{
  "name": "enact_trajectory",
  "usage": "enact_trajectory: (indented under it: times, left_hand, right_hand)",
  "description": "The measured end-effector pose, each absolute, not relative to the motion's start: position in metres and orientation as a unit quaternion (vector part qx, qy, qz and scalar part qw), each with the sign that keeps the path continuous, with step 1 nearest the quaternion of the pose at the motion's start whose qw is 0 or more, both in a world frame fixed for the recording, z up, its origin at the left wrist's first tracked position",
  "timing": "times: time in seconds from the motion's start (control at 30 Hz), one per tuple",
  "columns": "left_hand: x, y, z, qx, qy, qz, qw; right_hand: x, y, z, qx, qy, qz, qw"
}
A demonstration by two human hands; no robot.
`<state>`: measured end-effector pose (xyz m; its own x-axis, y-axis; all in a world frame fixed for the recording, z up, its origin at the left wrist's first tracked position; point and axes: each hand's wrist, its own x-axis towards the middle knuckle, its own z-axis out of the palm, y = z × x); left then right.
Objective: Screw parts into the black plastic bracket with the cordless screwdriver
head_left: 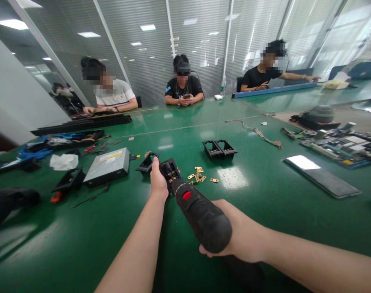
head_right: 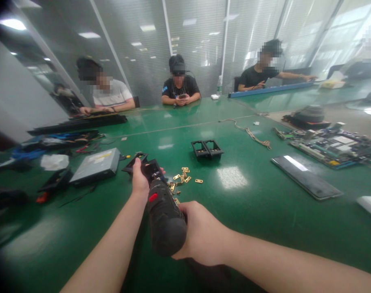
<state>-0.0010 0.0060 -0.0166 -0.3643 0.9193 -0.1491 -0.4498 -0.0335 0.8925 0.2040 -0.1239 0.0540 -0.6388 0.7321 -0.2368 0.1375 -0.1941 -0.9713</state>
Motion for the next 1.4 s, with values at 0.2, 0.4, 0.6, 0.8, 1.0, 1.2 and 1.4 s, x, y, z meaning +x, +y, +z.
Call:
enact_trajectory:
  times: [0.2, 0.4, 0.6, 0.8, 1.0, 1.2, 1.4]
  left_hand:
    - [-0.0008, 0.0055, -0.0162, 0.257, 0.466, 0.678, 0.508]
    - [0.0002, 0.0056, -0.0146, 0.255, 0.468, 0.675, 0.509]
    - [0.0009, 0.0048, -0.0137, 0.258, 0.47, 0.675, 0.507]
    - [0.0011, 0.0042, -0.0129, 0.259, 0.47, 0.674, 0.508]
    - [0.0001, 0.0055, -0.0144, 0.255, 0.466, 0.676, 0.51]
    - [0.0002, 0.0059, -0.0154, 0.257, 0.468, 0.675, 0.508]
    - [0.0003, 0.0055, -0.0157, 0.255, 0.468, 0.678, 0.506]
  right_hand:
    - [0.2044, -0.1238, 0.0548, -0.365, -0.608, 0.667, 0.226]
    - [0.2041, -0.1246, 0.0554, -0.355, -0.605, 0.67, 0.243]
    - [0.2041, -0.124, 0.0542, -0.351, -0.604, 0.673, 0.243]
    - [0.204, -0.1233, 0.0516, -0.354, -0.602, 0.676, 0.235]
    - [0.2043, -0.1224, 0.0495, -0.357, -0.599, 0.678, 0.232]
    - [0.2058, -0.1222, 0.0472, -0.352, -0.608, 0.673, 0.232]
    - [0.2059, -0.1225, 0.0478, -0.345, -0.601, 0.682, 0.236]
